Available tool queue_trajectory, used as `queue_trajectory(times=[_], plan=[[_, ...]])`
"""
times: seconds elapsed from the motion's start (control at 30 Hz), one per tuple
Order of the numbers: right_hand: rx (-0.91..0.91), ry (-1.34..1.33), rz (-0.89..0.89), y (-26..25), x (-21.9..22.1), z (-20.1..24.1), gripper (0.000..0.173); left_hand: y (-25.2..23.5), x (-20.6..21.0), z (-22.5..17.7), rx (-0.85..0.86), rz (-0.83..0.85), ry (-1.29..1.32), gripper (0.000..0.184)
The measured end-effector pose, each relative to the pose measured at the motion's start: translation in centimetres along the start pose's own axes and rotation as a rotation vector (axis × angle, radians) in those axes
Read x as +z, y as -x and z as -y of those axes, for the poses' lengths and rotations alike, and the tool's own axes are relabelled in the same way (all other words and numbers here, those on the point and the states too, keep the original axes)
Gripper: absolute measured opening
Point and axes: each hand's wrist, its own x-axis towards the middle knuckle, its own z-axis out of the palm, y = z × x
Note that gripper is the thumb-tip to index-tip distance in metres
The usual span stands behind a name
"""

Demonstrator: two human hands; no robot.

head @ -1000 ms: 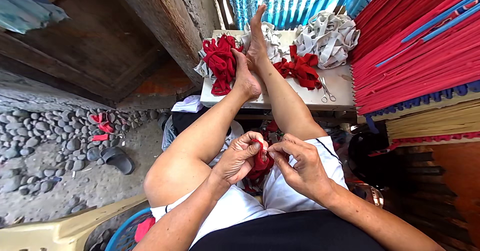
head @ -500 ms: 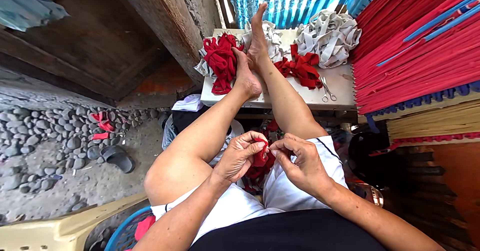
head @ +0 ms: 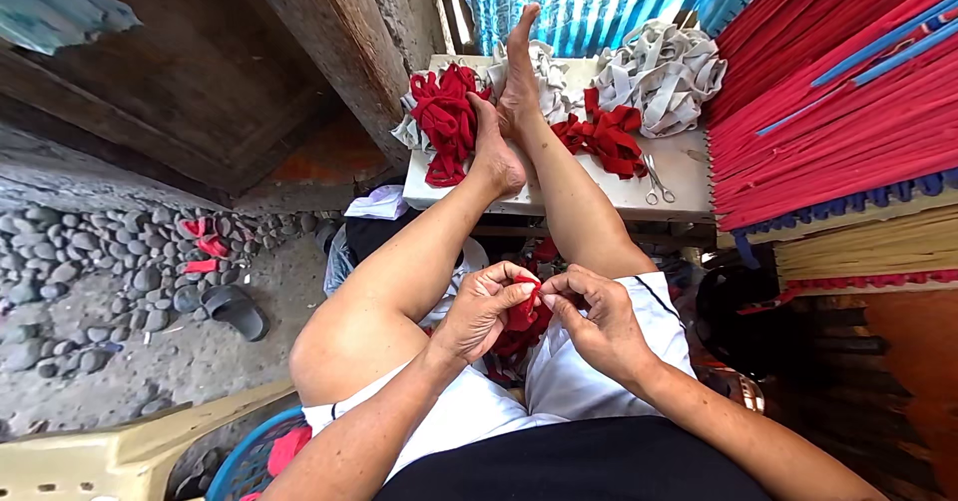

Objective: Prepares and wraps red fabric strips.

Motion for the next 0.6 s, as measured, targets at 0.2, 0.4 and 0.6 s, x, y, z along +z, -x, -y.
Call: queue_trajectory(times=[0.2, 0.4, 0.6], plan=[[0.073, -0.036, -0.021, -0.5, -0.1, -0.6, 0.006, 0.1, 0.3, 0.4, 0.081, -0.062, -0.125, 0.01], [0.14, -0.092, -0.022, -0.9, -0.2, -1.3, 0.005, 0.1, 0.3, 0.6, 0.111, -0.116, -0.145, 0.01], [0.174, -0.143, 0.006, -1.0, -0.4, -1.2, 0.003, 0.2, 0.3, 0.6, 0.123, -0.128, -0.201, 0.01]])
